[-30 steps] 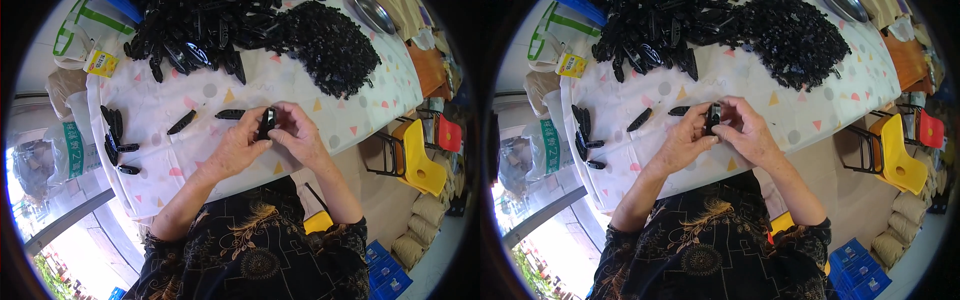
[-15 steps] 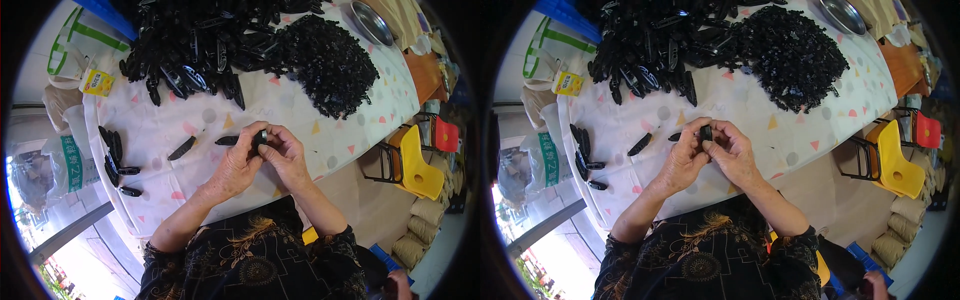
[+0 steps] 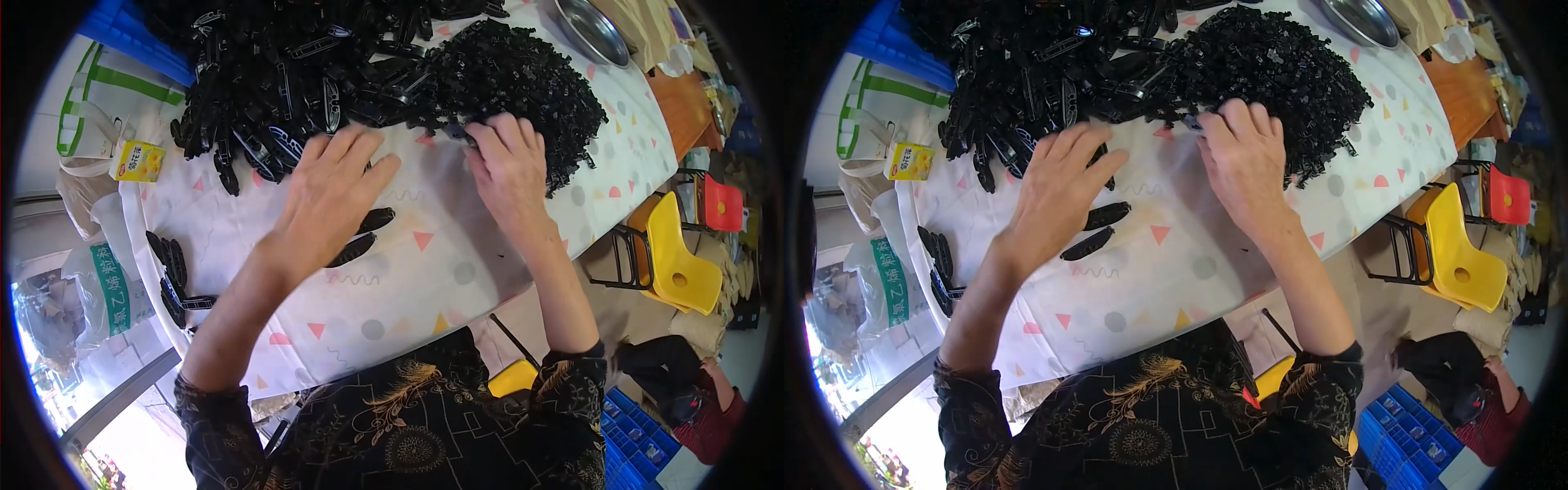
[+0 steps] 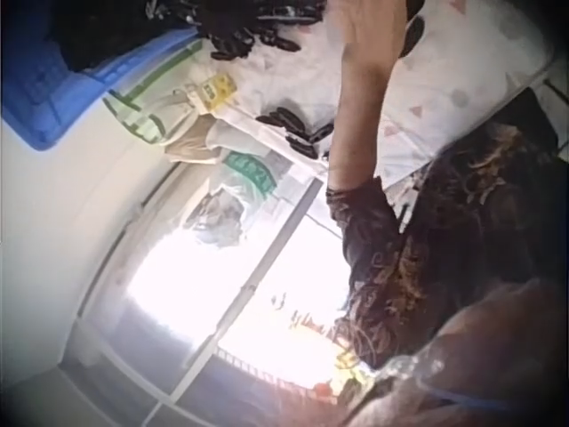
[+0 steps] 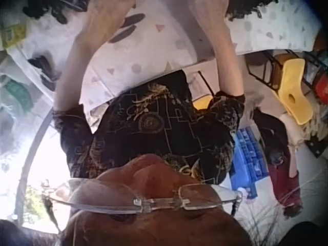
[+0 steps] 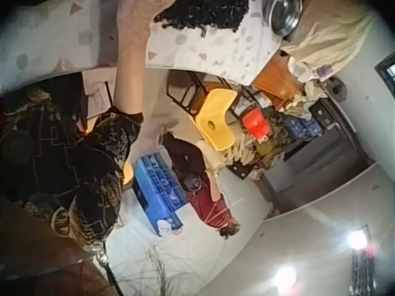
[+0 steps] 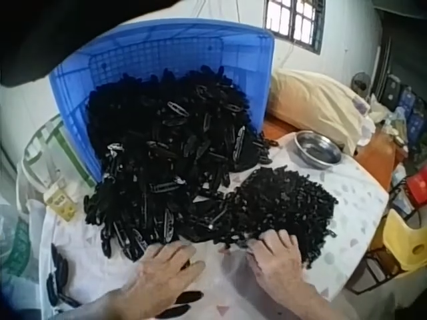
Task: Assembling small black plastic components by inserting small pins into the housings.
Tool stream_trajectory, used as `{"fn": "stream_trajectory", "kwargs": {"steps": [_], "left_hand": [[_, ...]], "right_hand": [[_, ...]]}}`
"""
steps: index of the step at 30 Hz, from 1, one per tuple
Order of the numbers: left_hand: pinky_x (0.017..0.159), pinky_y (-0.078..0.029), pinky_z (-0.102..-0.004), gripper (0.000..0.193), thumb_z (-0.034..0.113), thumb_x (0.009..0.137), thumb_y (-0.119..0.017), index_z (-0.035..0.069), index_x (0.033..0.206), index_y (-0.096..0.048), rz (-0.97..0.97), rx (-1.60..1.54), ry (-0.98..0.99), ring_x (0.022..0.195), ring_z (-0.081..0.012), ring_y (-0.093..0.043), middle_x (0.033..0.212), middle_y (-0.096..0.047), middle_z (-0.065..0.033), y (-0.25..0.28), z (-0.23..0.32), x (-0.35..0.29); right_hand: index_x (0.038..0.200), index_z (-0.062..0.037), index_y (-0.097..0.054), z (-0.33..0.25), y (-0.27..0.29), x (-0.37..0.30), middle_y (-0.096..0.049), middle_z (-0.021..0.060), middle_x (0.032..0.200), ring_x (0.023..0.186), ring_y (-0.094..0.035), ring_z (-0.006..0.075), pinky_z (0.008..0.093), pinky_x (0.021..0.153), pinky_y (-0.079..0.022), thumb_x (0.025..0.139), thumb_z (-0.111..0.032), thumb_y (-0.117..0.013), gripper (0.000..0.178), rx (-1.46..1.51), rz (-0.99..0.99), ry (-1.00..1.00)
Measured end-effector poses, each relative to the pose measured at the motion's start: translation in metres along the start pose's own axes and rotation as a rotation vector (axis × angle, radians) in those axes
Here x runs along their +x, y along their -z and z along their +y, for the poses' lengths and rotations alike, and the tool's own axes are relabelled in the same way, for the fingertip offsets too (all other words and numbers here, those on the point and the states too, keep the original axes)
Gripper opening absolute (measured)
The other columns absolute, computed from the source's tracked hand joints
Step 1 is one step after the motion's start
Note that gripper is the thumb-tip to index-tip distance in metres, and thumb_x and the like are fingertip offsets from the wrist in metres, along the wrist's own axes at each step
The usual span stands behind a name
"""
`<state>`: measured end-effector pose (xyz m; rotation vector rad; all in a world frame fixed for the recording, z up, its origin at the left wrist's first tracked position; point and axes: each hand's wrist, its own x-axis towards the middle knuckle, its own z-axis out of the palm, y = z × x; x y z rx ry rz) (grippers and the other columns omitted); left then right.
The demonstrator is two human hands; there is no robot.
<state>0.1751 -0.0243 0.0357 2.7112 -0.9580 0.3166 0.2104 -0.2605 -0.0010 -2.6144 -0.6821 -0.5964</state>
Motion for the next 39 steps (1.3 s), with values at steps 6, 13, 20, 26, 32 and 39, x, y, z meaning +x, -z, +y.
{"fn": "stream_trajectory", "kwargs": {"steps": [6, 13, 20, 26, 32, 39], "left_hand": [[0.105, -0.029, -0.0482, 0.018, 0.004, 0.075, -0.059, 0.004, 0.092, -0.060, -0.253, 0.266, -0.111, 0.125, -0.0259, -0.042, 0.110, -0.056, -0.0100, -0.011, -0.016, 0.011], [0.096, -0.037, -0.0413, 0.016, 0.004, 0.072, -0.061, 0.008, 0.087, -0.059, -0.118, 0.302, -0.139, 0.113, -0.0211, -0.050, 0.096, -0.059, -0.0053, -0.025, -0.013, -0.007], [0.080, -0.039, -0.0329, 0.012, 0.004, 0.072, -0.062, 0.010, 0.080, -0.056, -0.232, 0.305, -0.091, 0.090, -0.0180, -0.052, 0.084, -0.054, -0.0033, -0.016, -0.016, -0.012], [0.093, -0.039, -0.0357, 0.014, 0.004, 0.076, -0.058, 0.008, 0.087, -0.051, -0.225, 0.376, -0.082, 0.097, -0.0190, -0.052, 0.086, -0.055, -0.0034, -0.008, -0.008, -0.025], [0.091, -0.041, -0.0425, 0.017, -0.001, 0.078, -0.053, 0.008, 0.092, -0.049, -0.279, 0.153, -0.016, 0.097, -0.0256, -0.055, 0.090, -0.054, -0.0071, 0.001, -0.001, -0.029], [0.073, -0.047, -0.0241, 0.031, 0.006, 0.089, -0.054, 0.008, 0.119, -0.047, -0.064, -1.206, 0.651, 0.087, -0.0105, -0.057, 0.098, -0.060, -0.0034, -0.015, 0.046, -0.044]], "right_hand": [[0.085, -0.0082, -0.060, 0.009, -0.022, 0.017, -0.049, 0.0043, 0.086, 0.083, -0.048, 0.0225, 0.0344, 0.069, -0.037, 0.070, -0.006, -0.067, 0.017, -0.204, -0.058, 0.176], [0.084, -0.0061, -0.059, 0.001, -0.024, 0.014, -0.051, 0.0054, 0.086, 0.085, -0.049, 0.0232, 0.0343, 0.070, -0.038, 0.071, -0.003, -0.064, 0.015, -0.214, -0.134, 0.247], [0.088, -0.0016, -0.058, -0.024, -0.011, -0.018, -0.061, 0.0042, 0.077, 0.068, -0.058, 0.0134, 0.0262, 0.062, -0.045, 0.081, -0.003, -0.064, 0.009, 0.628, -0.039, -0.285], [0.090, -0.0008, -0.058, -0.042, 0.004, -0.050, -0.063, 0.0081, 0.081, 0.071, -0.062, 0.0136, 0.0242, 0.065, -0.051, 0.087, -0.004, -0.062, 0.006, 1.620, -0.183, -0.857], [0.091, -0.0012, -0.058, -0.061, 0.010, -0.071, -0.064, 0.0097, 0.086, 0.074, -0.063, 0.0147, 0.0236, 0.065, -0.052, 0.087, -0.003, -0.061, 0.005, 1.871, -0.168, -0.896], [0.086, -0.0042, -0.060, -0.080, 0.010, -0.082, -0.064, 0.0057, 0.096, 0.078, -0.060, 0.0124, 0.0249, 0.072, -0.048, 0.084, -0.009, -0.067, 0.008, 1.846, -0.034, -0.920]]}}
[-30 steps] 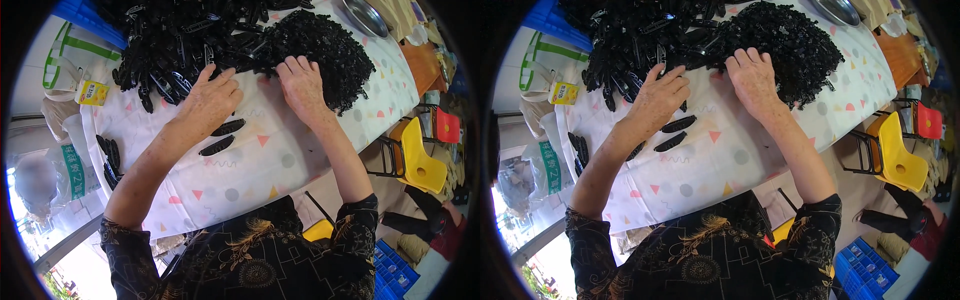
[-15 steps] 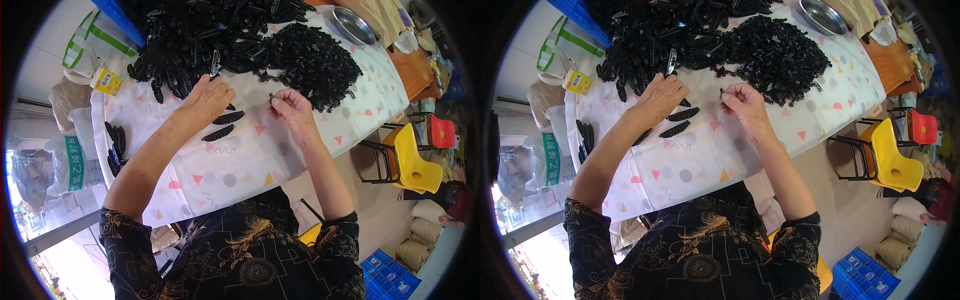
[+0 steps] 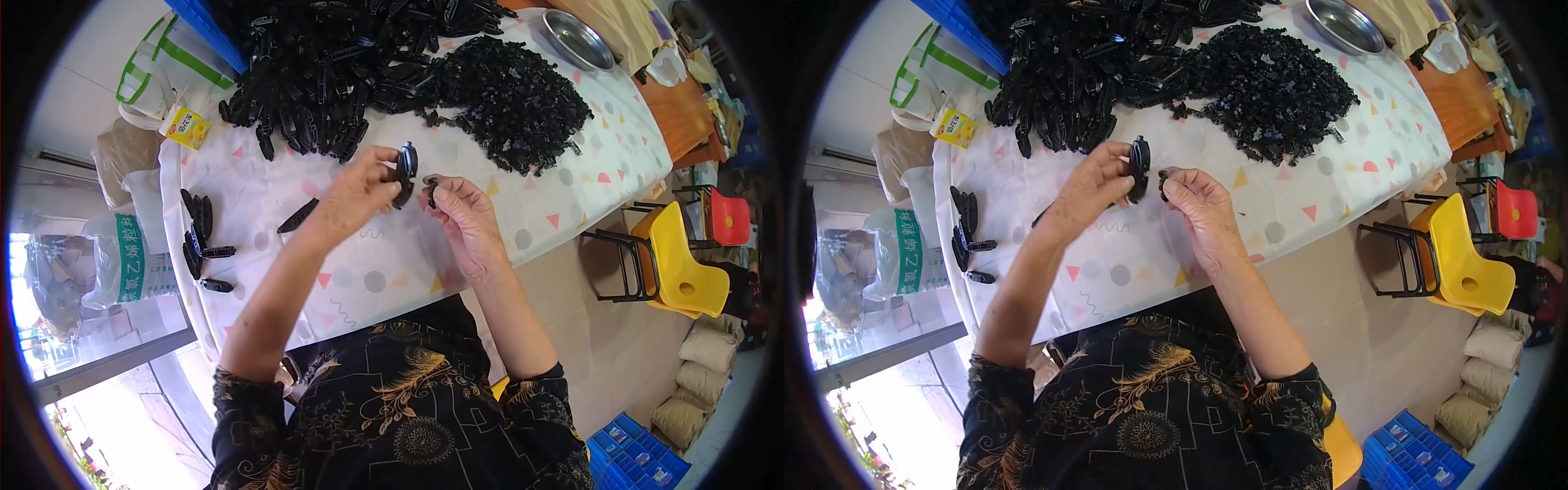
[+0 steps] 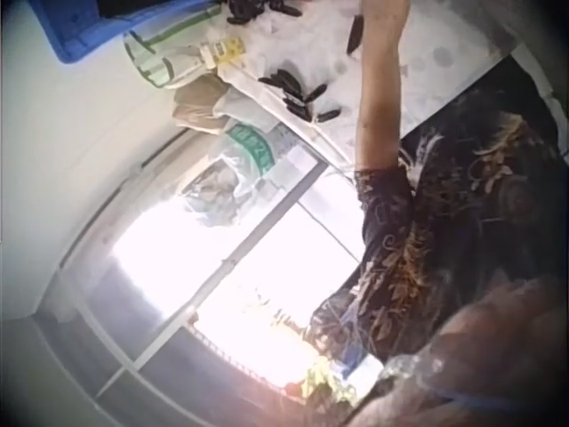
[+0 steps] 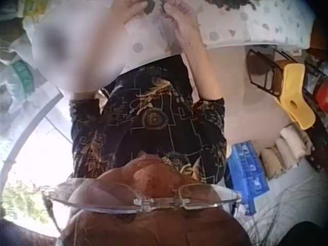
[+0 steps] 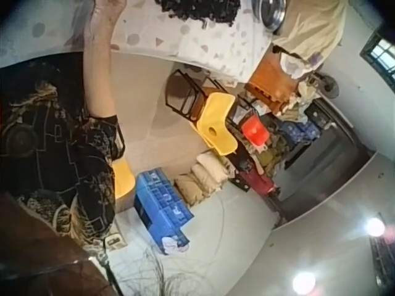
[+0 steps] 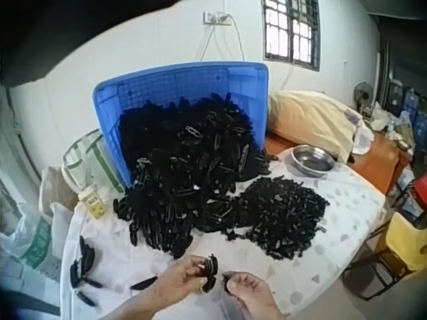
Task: Assembling small black plastic components by inserting small pins into the housings.
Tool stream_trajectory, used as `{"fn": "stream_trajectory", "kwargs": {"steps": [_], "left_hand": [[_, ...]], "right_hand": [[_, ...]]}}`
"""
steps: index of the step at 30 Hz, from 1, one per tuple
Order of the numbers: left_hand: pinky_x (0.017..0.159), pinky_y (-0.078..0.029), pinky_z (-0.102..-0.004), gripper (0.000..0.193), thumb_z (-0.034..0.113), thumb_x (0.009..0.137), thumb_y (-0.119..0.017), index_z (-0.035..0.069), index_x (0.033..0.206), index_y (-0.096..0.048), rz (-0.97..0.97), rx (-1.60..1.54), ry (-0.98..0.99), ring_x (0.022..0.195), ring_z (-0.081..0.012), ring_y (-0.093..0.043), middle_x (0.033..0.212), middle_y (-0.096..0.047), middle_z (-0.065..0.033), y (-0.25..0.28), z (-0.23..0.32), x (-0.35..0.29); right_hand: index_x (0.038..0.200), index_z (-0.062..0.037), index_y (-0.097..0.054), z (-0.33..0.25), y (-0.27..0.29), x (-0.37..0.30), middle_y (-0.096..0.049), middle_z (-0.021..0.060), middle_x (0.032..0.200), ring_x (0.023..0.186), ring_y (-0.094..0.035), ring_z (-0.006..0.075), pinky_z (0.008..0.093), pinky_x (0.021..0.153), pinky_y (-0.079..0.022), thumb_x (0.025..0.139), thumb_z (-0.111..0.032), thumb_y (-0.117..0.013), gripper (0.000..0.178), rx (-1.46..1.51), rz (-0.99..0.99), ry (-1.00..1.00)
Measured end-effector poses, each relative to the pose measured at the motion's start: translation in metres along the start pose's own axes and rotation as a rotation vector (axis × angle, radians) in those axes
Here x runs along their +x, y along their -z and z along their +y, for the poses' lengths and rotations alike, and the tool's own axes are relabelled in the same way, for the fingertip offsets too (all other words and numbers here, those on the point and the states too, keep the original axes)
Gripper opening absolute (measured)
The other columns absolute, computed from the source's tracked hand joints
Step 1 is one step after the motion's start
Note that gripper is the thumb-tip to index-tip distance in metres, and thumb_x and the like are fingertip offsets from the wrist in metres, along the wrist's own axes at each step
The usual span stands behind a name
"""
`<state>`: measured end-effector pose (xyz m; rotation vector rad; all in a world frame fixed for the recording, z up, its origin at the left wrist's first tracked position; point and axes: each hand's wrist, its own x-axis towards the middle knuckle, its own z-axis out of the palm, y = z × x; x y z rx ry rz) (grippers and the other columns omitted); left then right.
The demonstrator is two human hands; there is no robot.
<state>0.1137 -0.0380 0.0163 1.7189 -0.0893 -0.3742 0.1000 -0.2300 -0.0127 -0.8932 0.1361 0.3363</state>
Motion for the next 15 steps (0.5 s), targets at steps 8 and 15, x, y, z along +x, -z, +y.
{"fn": "stream_trajectory", "kwargs": {"steps": [8, 15], "left_hand": [[0.076, -0.048, -0.0261, 0.040, 0.005, 0.090, -0.052, 0.007, 0.129, -0.043, -0.019, -0.345, 0.015, 0.094, -0.0123, -0.058, 0.116, -0.060, -0.0074, -0.023, 0.003, -0.018], [0.076, -0.050, -0.0269, 0.039, 0.000, 0.090, -0.048, 0.009, 0.128, -0.042, 0.033, -0.348, 0.015, 0.092, -0.0113, -0.057, 0.106, -0.060, -0.0067, -0.026, 0.000, -0.020]], "right_hand": [[0.083, -0.0057, -0.062, 0.004, -0.012, -0.006, -0.063, 0.0038, 0.103, 0.082, -0.055, 0.0104, 0.0273, 0.079, -0.043, 0.083, -0.012, -0.068, 0.009, 0.099, -0.073, -0.024], [0.086, -0.0077, -0.061, 0.012, -0.013, -0.004, -0.063, 0.0008, 0.092, 0.083, -0.056, 0.0107, 0.0298, 0.080, -0.044, 0.084, -0.015, -0.068, 0.011, 0.141, -0.045, -0.056]]}}
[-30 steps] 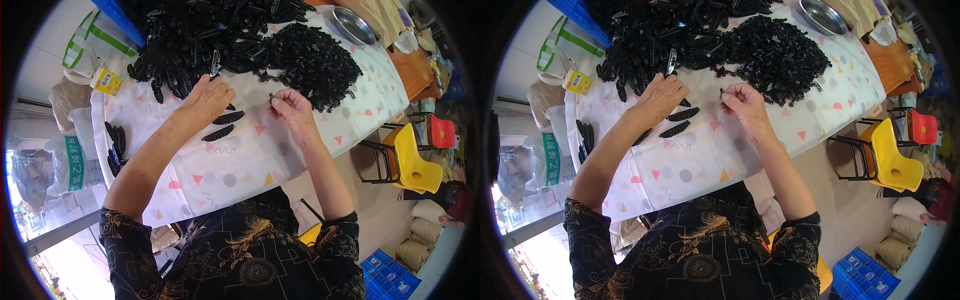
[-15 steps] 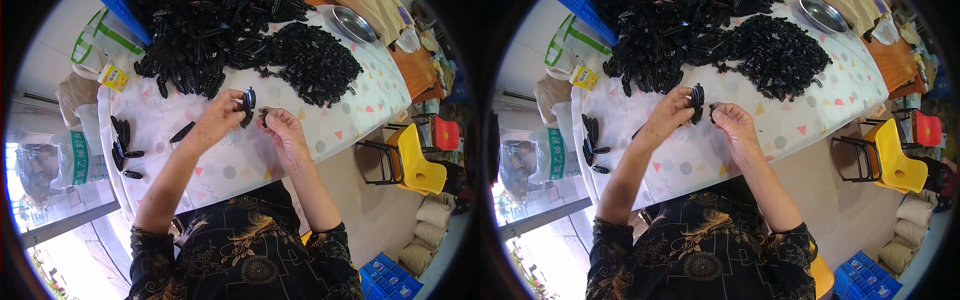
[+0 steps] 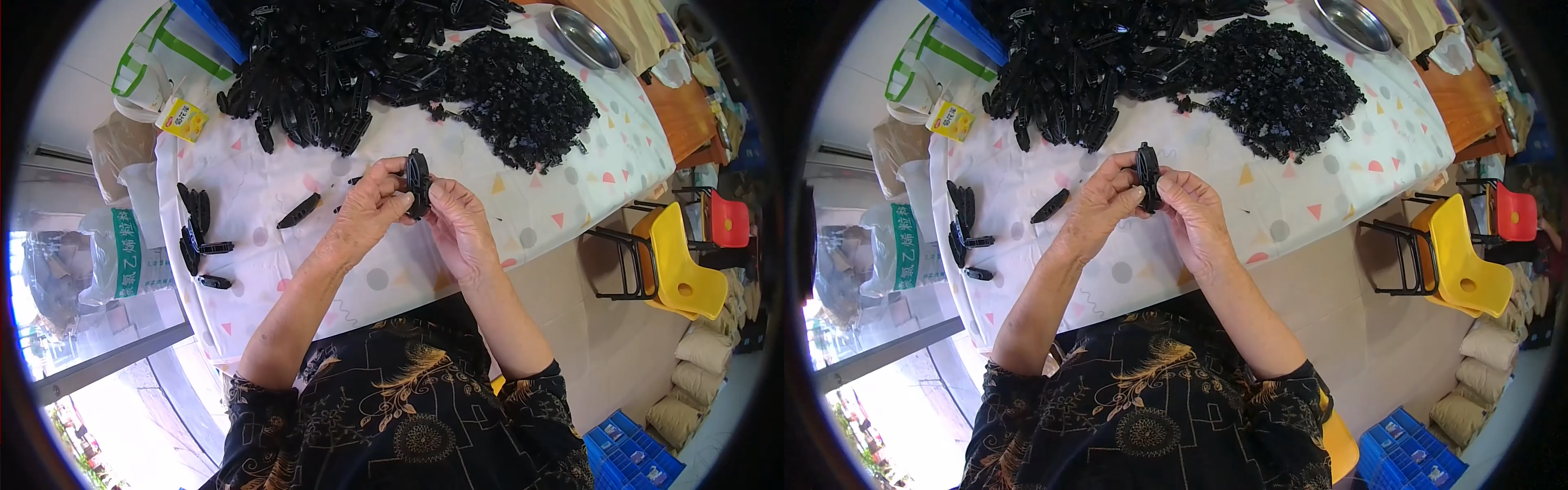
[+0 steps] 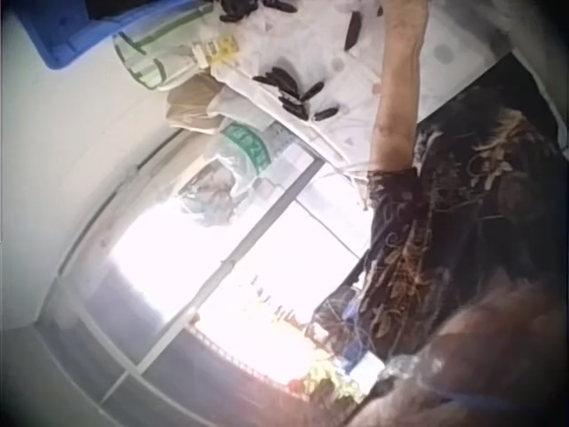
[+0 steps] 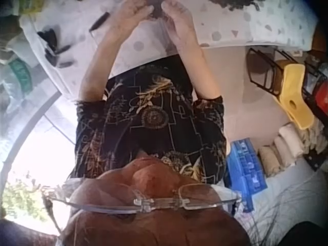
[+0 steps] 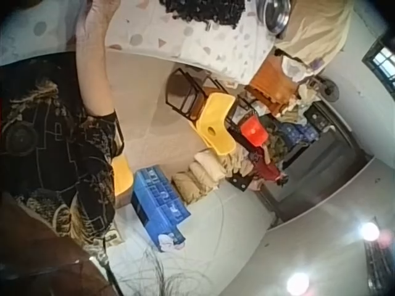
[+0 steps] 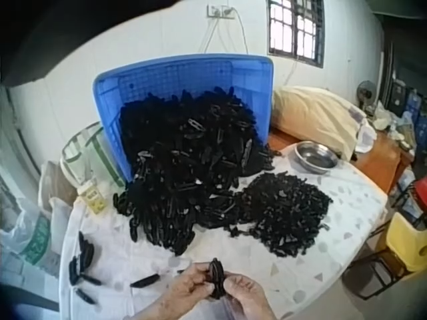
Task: Assembling small black plastic components by inserting small pins into the housings.
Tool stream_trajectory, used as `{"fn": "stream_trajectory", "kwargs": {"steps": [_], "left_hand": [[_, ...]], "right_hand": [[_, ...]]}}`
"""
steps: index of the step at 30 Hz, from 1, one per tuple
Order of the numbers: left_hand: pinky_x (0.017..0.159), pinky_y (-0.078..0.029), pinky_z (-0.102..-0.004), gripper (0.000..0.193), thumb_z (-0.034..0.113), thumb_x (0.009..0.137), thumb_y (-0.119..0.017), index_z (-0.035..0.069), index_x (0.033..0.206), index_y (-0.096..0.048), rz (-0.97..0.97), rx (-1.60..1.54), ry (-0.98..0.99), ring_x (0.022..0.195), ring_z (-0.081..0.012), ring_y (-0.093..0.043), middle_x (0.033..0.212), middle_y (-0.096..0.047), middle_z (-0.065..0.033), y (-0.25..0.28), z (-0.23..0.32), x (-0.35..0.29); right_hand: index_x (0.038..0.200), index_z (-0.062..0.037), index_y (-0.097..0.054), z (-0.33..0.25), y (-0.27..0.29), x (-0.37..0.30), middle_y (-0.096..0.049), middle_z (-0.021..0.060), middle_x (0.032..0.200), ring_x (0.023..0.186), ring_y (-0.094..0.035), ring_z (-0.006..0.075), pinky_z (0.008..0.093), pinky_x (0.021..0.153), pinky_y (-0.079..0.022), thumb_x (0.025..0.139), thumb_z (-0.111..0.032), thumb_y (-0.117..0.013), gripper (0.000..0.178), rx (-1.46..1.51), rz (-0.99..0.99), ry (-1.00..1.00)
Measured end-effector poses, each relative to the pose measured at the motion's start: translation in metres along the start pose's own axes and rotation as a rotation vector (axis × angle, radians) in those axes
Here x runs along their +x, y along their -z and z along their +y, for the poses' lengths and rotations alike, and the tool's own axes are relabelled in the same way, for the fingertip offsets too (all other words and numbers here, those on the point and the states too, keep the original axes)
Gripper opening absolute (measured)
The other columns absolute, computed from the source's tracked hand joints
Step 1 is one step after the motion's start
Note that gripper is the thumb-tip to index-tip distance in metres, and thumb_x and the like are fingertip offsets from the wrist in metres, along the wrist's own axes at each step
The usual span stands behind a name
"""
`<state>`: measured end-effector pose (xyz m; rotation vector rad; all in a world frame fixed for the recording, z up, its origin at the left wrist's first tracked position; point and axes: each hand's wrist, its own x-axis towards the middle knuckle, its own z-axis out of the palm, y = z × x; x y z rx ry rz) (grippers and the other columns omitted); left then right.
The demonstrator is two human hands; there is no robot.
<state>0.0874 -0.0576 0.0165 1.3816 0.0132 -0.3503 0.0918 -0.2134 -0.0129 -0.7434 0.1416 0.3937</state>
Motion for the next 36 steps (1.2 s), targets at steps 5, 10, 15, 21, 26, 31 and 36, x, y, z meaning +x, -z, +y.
{"fn": "stream_trajectory", "kwargs": {"steps": [5, 10, 15, 21, 26, 31, 36], "left_hand": [[0.077, -0.050, -0.0276, 0.042, 0.000, 0.089, -0.051, 0.007, 0.128, -0.040, 0.030, 0.033, -0.021, 0.090, -0.0126, -0.059, 0.107, -0.060, -0.0080, 0.003, -0.011, 0.004], [0.077, -0.051, -0.0300, 0.044, 0.000, 0.086, -0.055, 0.005, 0.126, -0.036, 0.066, 0.216, -0.169, 0.088, -0.0158, -0.062, 0.103, -0.060, -0.0112, -0.002, -0.016, 0.002], [0.078, -0.051, -0.0331, 0.048, 0.003, 0.084, -0.058, 0.005, 0.125, -0.033, 0.140, 0.277, -0.177, 0.089, -0.0246, -0.065, 0.102, -0.059, -0.0167, -0.004, -0.026, 0.003], [0.078, -0.049, -0.0264, 0.062, -0.012, 0.084, -0.052, 0.008, 0.136, -0.027, 0.064, 0.266, -0.080, 0.093, -0.0129, -0.058, 0.104, -0.059, -0.0097, -0.002, -0.003, 0.008], [0.073, -0.051, -0.0370, 0.052, -0.001, 0.084, -0.054, 0.016, 0.131, -0.037, 0.025, 0.347, -0.134, 0.084, -0.0266, -0.065, 0.094, -0.063, -0.0140, 0.015, -0.001, 0.011], [0.061, -0.050, -0.0418, 0.033, 0.013, 0.082, -0.061, 0.017, 0.113, -0.050, 0.054, 0.971, -0.155, 0.079, -0.0324, -0.062, 0.093, -0.063, -0.0098, 0.048, 0.024, 0.005], [0.058, -0.050, -0.0372, 0.019, 0.020, 0.076, -0.069, 0.009, 0.085, -0.056, 0.248, 1.480, -0.386, 0.074, -0.0252, -0.060, 0.078, -0.053, -0.0079, 0.061, 0.030, 0.039]], "right_hand": [[0.087, -0.0075, -0.061, 0.006, 0.001, 0.005, -0.063, 0.0001, 0.090, 0.082, -0.056, 0.0096, 0.0280, 0.078, -0.044, 0.084, -0.014, -0.067, 0.009, 0.026, 0.038, -0.018], [0.096, -0.0048, -0.060, 0.012, -0.010, 0.008, -0.062, 0.0008, 0.093, 0.083, -0.055, 0.0091, 0.0237, 0.078, -0.043, 0.086, -0.010, -0.065, 0.012, -0.123, 0.083, 0.142], [0.114, -0.0011, -0.056, 0.000, -0.019, 0.012, -0.063, 0.0040, 0.101, 0.094, -0.057, 0.0106, 0.0248, 0.089, -0.044, 0.086, -0.002, -0.062, 0.029, -0.290, -0.026, 0.078], [0.113, -0.0003, -0.056, -0.003, -0.012, 0.023, -0.064, 0.0059, 0.103, 0.094, -0.060, 0.0114, 0.0250, 0.086, -0.047, 0.086, 0.000, -0.062, 0.027, -0.369, -0.069, 0.058], [0.108, -0.0011, -0.056, -0.008, -0.005, 0.037, -0.064, 0.0044, 0.102, 0.091, -0.060, 0.0098, 0.0232, 0.082, -0.048, 0.087, 0.000, -0.060, 0.021, -0.541, -0.125, 0.034], [0.099, -0.0047, -0.062, -0.049, 0.008, 0.083, -0.060, 0.0047, 0.087, 0.080, -0.056, 0.0206, 0.0325, 0.071, -0.045, 0.076, -0.009, -0.070, 0.025, -1.778, -0.052, 0.796], [0.091, -0.0055, -0.061, -0.070, 0.015, 0.114, -0.053, 0.0069, 0.088, 0.083, -0.051, 0.0254, 0.0360, 0.069, -0.040, 0.072, -0.008, -0.068, 0.020, -2.241, 0.078, 0.853]]}}
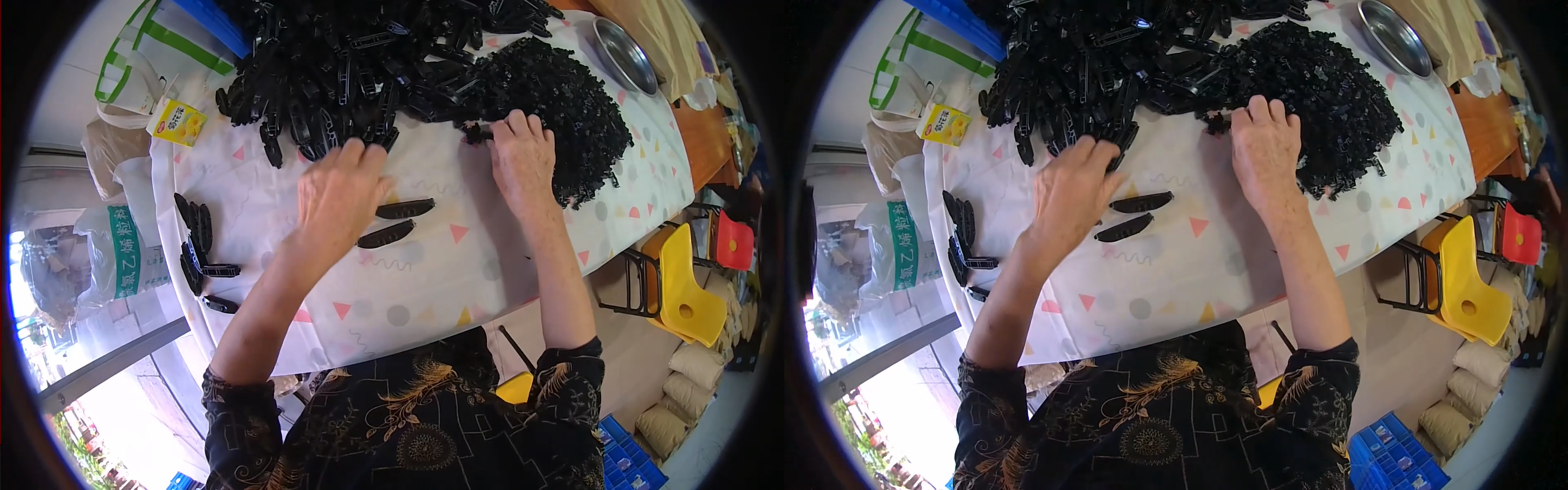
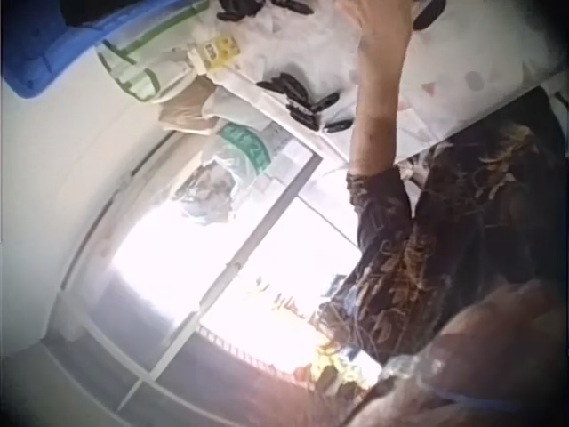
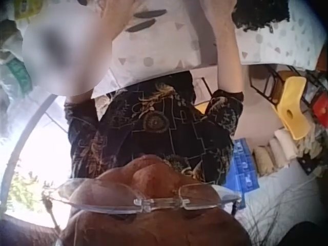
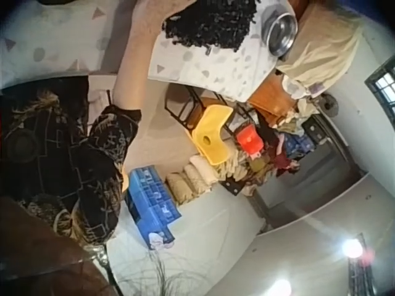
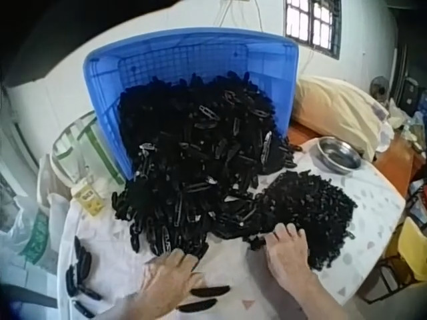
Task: Assembling small black plastic components by inserting small pins into the housings.
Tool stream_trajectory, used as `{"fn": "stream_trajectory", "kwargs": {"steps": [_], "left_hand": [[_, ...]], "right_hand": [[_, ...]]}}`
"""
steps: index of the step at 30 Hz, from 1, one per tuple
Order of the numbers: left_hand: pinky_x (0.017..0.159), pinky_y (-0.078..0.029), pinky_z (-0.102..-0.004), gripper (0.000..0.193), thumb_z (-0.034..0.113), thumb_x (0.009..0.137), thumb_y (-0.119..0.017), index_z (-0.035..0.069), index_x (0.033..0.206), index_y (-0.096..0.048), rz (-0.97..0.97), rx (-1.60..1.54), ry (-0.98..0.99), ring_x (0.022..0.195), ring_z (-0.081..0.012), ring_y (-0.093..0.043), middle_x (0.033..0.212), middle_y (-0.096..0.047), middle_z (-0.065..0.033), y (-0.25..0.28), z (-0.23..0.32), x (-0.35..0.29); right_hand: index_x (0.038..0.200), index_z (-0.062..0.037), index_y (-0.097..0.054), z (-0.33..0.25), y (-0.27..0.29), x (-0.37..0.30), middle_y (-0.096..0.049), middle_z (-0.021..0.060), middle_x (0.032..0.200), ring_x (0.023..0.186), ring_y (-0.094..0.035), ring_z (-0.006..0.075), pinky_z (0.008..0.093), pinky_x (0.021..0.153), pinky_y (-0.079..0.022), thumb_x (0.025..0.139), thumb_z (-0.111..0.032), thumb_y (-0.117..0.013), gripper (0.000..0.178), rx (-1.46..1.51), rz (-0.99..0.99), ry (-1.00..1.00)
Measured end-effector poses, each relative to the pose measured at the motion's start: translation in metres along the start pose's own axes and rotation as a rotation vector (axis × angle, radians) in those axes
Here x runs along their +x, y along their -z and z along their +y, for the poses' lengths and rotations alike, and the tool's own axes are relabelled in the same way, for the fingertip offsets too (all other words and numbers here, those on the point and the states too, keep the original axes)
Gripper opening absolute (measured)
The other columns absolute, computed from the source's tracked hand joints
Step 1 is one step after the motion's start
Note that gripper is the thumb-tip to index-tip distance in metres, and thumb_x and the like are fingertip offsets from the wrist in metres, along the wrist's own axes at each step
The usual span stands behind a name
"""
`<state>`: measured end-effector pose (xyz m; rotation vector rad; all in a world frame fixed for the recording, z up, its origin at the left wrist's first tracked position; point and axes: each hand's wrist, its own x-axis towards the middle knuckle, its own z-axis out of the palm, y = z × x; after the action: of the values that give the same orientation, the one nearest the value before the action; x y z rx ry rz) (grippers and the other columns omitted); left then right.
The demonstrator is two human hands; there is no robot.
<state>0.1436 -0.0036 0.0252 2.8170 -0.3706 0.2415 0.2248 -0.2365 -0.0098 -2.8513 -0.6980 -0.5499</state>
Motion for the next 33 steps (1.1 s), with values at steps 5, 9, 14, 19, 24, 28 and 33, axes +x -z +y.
{"fn": "stream_trajectory", "kwargs": {"steps": [5, 9, 14, 19, 24, 28, 33], "left_hand": [[0.059, -0.050, -0.0349, 0.021, 0.008, 0.069, -0.071, 0.005, 0.080, -0.054, -0.009, 0.238, 0.034, 0.075, -0.0229, -0.061, 0.082, -0.054, -0.0073, -0.023, -0.010, 0.018], [0.061, -0.051, -0.0329, 0.024, 0.003, 0.064, -0.069, 0.006, 0.082, -0.054, 0.048, 0.315, -0.081, 0.079, -0.0213, -0.058, 0.083, -0.054, -0.0067, -0.033, -0.004, 0.016], [0.064, -0.051, -0.0309, 0.027, -0.001, 0.065, -0.064, 0.006, 0.088, -0.052, 0.009, 0.256, -0.186, 0.087, -0.0205, -0.053, 0.085, -0.053, -0.0059, -0.037, -0.002, 0.004], [0.064, -0.051, -0.0334, 0.022, -0.003, 0.069, -0.057, 0.007, 0.087, -0.050, 0.040, 0.261, -0.152, 0.084, -0.0250, -0.054, 0.082, -0.052, -0.0082, -0.039, 0.003, 0.006], [0.061, -0.052, -0.0335, 0.033, -0.002, 0.073, -0.058, 0.007, 0.103, -0.048, 0.066, 0.233, -0.097, 0.079, -0.0252, -0.060, 0.082, -0.059, -0.0104, -0.033, 0.011, 0.001], [0.065, -0.051, -0.0308, 0.032, 0.005, 0.086, -0.055, 0.008, 0.117, -0.045, -0.121, -0.890, 0.301, 0.081, -0.0216, -0.063, 0.089, -0.063, -0.0117, -0.010, 0.037, -0.013], [0.068, -0.049, -0.0251, 0.040, 0.017, 0.092, -0.057, 0.004, 0.126, -0.040, -0.308, -1.875, 0.392, 0.088, -0.0207, -0.064, 0.105, -0.062, -0.0151, 0.002, 0.070, -0.035]], "right_hand": [[0.083, -0.0056, -0.059, 0.002, -0.008, 0.000, -0.055, 0.0070, 0.081, 0.078, -0.053, 0.0237, 0.0355, 0.068, -0.040, 0.074, -0.006, -0.066, 0.011, -0.061, 0.074, 0.174], [0.082, -0.0034, -0.057, -0.013, 0.007, -0.021, -0.056, 0.0085, 0.076, 0.070, -0.055, 0.0244, 0.0342, 0.064, -0.043, 0.075, -0.002, -0.066, 0.011, 0.253, 0.209, 0.102], [0.086, 0.0008, -0.057, -0.036, 0.019, -0.062, -0.059, 0.0116, 0.079, 0.064, -0.056, 0.0248, 0.0296, 0.057, -0.045, 0.077, 0.008, -0.063, 0.013, 0.636, 0.351, 0.012], [0.088, 0.0006, -0.058, -0.053, 0.038, -0.095, -0.063, 0.0133, 0.090, 0.065, -0.057, 0.0206, 0.0267, 0.055, -0.045, 0.074, 0.011, -0.064, 0.018, 0.647, 0.474, 0.035], [0.089, -0.0004, -0.057, -0.056, 0.041, -0.115, -0.063, 0.0143, 0.090, 0.070, -0.058, 0.0232, 0.0279, 0.056, -0.047, 0.070, 0.013, -0.067, 0.025, 0.617, 0.602, 0.079], [0.089, -0.0010, -0.056, -0.055, 0.048, -0.124, -0.062, 0.0140, 0.090, 0.072, -0.059, 0.0243, 0.0289, 0.058, -0.047, 0.069, 0.013, -0.068, 0.027, 0.616, 0.630, 0.072], [0.088, -0.0004, -0.057, -0.058, 0.052, -0.129, -0.061, 0.0116, 0.089, 0.071, -0.058, 0.0252, 0.0296, 0.058, -0.047, 0.059, 0.015, -0.066, 0.034, 0.652, 0.679, 0.074]]}}
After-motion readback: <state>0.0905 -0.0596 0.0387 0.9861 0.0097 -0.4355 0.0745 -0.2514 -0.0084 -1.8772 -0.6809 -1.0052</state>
